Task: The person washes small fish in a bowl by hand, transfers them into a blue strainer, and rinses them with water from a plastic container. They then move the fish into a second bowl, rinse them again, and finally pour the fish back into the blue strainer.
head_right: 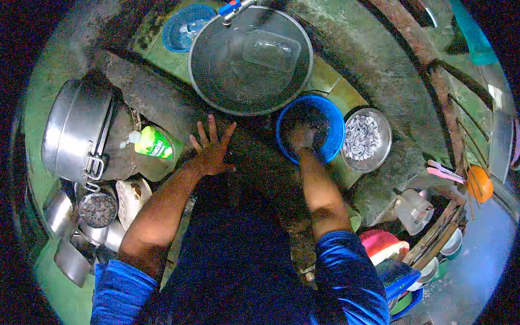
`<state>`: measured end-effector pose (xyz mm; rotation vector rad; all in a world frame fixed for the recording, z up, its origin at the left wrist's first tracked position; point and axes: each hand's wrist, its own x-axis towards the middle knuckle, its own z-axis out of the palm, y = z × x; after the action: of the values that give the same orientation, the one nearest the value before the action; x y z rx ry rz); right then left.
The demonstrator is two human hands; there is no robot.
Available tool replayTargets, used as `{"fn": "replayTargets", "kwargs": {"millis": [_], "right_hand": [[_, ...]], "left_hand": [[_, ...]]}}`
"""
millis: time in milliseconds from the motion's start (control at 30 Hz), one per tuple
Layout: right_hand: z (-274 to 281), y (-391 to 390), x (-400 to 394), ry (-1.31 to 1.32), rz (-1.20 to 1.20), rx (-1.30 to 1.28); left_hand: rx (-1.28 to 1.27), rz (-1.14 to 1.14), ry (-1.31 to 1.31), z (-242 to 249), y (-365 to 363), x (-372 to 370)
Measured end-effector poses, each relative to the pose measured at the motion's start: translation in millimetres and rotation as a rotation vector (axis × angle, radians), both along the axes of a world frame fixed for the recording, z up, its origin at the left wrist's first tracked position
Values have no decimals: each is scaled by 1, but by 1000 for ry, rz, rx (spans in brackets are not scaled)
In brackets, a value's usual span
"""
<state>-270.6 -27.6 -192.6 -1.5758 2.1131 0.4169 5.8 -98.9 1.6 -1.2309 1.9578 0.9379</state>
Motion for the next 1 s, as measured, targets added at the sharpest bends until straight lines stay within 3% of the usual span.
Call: {"fn": "replayTargets", "kwargs": {"millis": [100,200,233,300,400,533,600,667,700,733,767,833,867,933,967,1000], "right_hand": [[8,5,6,-97,-162,143],[-47,21,-16,-78,88,148],[-43,22,-19,-75,87,145],[-37,26,-23,-284,-219,19],[-34,21,-25,-262,-224,88],[23,7,-17,-146,-88,123],[32,9,-32,-417,-550,-341],[35,5,-45,-869,-877,-510],[43,13,-56,-966,-1118,-344],[89,6,-51,-1056,-1354,-166],[79,12,-55,-1055,-1352,-170],[36,35,-61,-475,-778,-306],[15,45,-50,-556,-736,-406],[-17,59,-22,45,-136,-602],[-2,47,-5,47,-145,-603],[38,24,16,18,-147,-325]], "left_hand": [[16,1,-9,5,0,-2],[-11,3,11,0,3,1],[-39,4,28,0,4,1],[-37,2,13,-3,3,-1],[-34,3,-10,-7,4,-2],[-14,12,15,-4,2,1],[-31,11,27,-8,5,3],[-53,3,45,-8,5,3],[-48,1,35,-7,5,3],[-45,-2,25,-5,4,2],[-48,-2,28,-5,3,1],[-32,0,7,-4,2,0],[-34,-5,7,-4,2,-1],[-23,-8,-6,-5,2,-1],[-25,-17,-6,-5,2,-2],[-16,-12,-23,-2,1,-3]]}}
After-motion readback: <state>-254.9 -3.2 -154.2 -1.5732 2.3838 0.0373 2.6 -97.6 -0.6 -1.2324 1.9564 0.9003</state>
